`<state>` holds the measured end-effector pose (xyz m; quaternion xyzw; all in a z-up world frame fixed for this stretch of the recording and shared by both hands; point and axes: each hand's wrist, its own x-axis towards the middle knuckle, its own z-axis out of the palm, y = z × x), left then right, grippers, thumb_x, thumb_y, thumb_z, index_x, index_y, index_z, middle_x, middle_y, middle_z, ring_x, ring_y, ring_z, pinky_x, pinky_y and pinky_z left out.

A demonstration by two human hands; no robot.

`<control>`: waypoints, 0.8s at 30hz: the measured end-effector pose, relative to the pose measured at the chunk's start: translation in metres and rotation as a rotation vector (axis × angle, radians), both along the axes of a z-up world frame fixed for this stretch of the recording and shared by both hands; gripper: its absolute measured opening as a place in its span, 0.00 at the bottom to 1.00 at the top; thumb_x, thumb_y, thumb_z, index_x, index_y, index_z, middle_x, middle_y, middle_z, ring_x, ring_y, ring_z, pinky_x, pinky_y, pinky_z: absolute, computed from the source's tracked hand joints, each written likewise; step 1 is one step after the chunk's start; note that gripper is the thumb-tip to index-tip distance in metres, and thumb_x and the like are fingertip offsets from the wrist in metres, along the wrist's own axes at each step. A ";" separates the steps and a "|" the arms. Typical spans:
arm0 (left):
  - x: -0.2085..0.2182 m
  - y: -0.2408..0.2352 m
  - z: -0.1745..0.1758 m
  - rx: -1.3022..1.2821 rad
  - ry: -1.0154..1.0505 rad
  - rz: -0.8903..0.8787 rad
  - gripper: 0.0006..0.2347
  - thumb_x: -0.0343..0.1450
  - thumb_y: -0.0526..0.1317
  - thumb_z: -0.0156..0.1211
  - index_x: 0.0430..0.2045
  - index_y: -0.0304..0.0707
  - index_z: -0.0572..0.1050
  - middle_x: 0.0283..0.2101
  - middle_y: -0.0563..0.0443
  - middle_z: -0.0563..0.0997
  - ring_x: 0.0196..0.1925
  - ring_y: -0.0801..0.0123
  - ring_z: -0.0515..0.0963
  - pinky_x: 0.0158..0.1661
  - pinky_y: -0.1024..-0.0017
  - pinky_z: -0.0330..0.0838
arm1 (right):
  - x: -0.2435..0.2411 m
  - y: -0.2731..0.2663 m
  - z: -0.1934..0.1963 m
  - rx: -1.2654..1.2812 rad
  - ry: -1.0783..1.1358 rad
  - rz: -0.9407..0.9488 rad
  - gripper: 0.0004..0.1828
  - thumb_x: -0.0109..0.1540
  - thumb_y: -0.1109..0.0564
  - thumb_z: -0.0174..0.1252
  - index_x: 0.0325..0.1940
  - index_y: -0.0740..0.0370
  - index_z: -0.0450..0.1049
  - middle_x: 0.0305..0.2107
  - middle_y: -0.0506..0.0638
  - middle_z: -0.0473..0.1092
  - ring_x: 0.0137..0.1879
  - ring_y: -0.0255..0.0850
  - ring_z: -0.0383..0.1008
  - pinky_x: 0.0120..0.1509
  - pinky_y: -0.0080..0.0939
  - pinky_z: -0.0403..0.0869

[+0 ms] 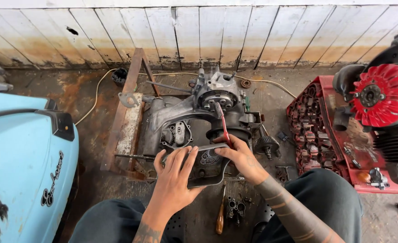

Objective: Cleaning a motorcycle engine casing using a screwdriver to scrape and a brush to scrub grime

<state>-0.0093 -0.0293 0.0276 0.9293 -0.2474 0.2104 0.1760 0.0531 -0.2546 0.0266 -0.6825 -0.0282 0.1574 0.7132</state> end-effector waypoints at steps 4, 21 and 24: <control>0.000 0.004 0.013 -0.102 0.015 0.020 0.41 0.58 0.62 0.73 0.62 0.37 0.68 0.61 0.45 0.72 0.63 0.58 0.71 0.66 0.42 0.44 | 0.014 -0.014 0.000 0.056 0.128 -0.073 0.24 0.58 0.61 0.56 0.58 0.71 0.71 0.39 0.60 0.72 0.39 0.45 0.75 0.40 0.37 0.76; -0.025 -0.010 -0.065 -1.899 1.634 -0.091 0.34 0.69 0.52 0.50 0.71 0.35 0.61 0.65 0.30 0.71 0.58 0.48 0.74 0.58 0.50 0.67 | 0.015 -0.039 -0.027 0.346 0.186 0.097 0.25 0.52 0.60 0.56 0.53 0.71 0.73 0.47 0.59 0.72 0.49 0.46 0.70 0.57 0.43 0.68; -0.019 -0.012 -0.070 -1.841 1.611 -0.288 0.31 0.69 0.53 0.50 0.67 0.36 0.65 0.59 0.31 0.75 0.53 0.49 0.76 0.51 0.52 0.68 | 0.011 -0.029 -0.007 0.239 0.154 0.062 0.32 0.52 0.57 0.57 0.60 0.70 0.72 0.48 0.62 0.69 0.47 0.51 0.71 0.50 0.47 0.72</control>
